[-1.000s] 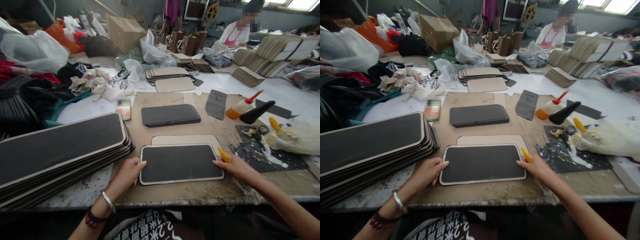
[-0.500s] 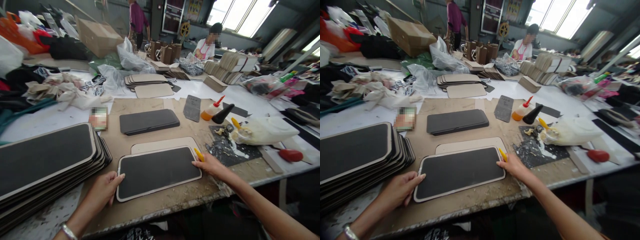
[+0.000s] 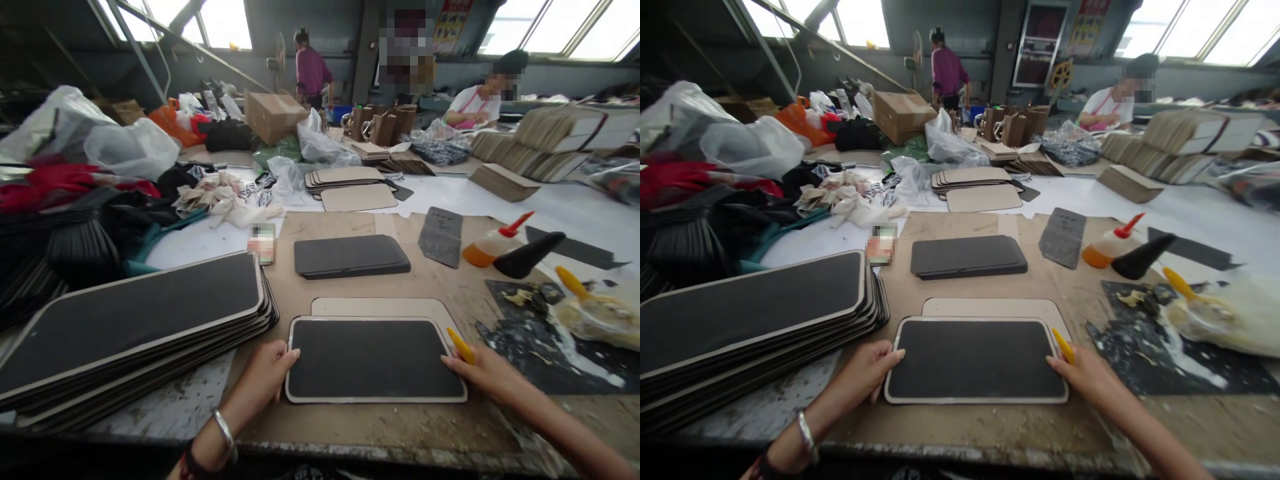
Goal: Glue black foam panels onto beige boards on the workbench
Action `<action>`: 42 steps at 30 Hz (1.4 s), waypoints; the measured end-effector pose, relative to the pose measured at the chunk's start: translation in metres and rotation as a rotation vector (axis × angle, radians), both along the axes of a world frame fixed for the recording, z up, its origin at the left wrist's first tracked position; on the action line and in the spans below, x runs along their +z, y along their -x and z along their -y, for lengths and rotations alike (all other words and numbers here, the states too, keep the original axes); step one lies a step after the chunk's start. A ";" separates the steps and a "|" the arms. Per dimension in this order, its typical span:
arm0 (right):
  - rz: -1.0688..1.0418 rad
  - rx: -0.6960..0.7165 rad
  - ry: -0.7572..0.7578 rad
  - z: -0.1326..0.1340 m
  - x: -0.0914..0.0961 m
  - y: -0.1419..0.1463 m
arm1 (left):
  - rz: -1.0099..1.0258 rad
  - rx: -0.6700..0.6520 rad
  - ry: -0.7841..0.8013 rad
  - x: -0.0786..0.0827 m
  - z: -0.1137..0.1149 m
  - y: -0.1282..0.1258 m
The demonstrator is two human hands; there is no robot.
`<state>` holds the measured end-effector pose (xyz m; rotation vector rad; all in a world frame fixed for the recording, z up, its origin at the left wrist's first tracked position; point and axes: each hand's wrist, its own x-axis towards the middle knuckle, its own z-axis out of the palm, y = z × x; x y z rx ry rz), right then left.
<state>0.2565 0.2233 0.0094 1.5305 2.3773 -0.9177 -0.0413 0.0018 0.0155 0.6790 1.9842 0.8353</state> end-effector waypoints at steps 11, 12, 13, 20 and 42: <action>0.014 0.003 -0.013 -0.001 0.001 0.000 | -0.047 -0.003 0.021 -0.003 -0.001 -0.001; 0.019 -0.002 -0.024 0.000 0.002 0.001 | -0.058 -0.006 0.020 -0.004 0.000 -0.001; 0.026 -0.005 -0.035 0.001 0.004 0.002 | -0.072 -0.009 0.019 -0.005 0.001 -0.001; 0.111 0.011 -0.089 0.012 0.019 0.014 | -0.135 -0.047 0.001 -0.007 0.004 0.001; -0.021 -0.124 -0.335 0.027 0.078 -0.003 | -0.365 0.064 -0.212 0.036 0.025 -0.014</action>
